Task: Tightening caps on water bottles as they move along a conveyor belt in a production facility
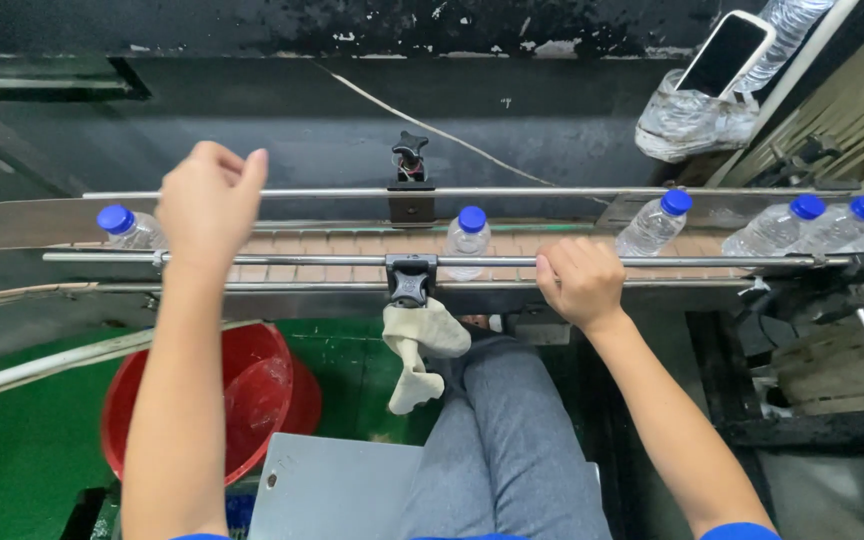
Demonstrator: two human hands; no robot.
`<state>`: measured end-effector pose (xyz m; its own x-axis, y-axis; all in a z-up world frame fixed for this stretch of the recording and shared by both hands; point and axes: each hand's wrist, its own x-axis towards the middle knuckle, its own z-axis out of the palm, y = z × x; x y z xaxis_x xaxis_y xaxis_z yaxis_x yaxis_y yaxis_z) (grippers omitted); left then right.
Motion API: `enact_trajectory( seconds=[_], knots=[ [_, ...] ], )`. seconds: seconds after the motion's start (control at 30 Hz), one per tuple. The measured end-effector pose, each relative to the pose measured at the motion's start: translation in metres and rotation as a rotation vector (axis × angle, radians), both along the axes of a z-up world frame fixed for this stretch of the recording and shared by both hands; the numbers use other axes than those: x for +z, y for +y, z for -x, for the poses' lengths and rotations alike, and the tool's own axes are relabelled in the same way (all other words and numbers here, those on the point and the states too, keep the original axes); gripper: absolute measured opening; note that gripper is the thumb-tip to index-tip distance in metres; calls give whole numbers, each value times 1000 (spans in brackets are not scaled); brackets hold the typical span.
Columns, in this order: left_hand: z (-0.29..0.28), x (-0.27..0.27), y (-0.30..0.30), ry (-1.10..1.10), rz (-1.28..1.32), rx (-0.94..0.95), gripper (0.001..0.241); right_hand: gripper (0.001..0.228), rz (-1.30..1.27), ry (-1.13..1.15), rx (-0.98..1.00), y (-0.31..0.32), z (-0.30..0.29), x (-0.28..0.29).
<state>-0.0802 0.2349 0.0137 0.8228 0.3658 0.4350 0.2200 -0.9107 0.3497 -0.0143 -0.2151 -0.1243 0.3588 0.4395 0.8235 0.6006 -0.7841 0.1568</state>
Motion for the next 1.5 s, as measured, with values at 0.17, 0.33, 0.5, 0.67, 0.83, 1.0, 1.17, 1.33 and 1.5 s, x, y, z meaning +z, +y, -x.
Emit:
enact_trajectory(
  seconds=[0.17,0.33,0.5,0.67,0.83,1.0,1.17,1.33,1.5],
  knots=[
    [28,-10,78,188,-155,381,81,32,-42,-45,157,6,11,19],
    [30,-14,76,559,96,356,71,31,-49,-41,163,7,12,21],
    [33,-1,20,363,44,180,68,33,-22,-10,82,4,5,5],
    [34,46,-55,141,201,-106,71,35,-28,33,26,3,1,3],
    [22,57,-126,80,337,-481,49,25,-116,5,185,26,9,81],
    [9,47,-174,227,382,-693,54,40,147,-196,327,63,10,182],
    [-12,3,-189,308,539,-838,67,47,425,-413,468,84,-7,199],
    [-5,-8,-193,298,743,-1054,74,52,665,-440,500,67,-8,208],
    [-4,-12,-203,247,675,-1032,58,46,709,-453,526,67,-13,205]
  ],
)
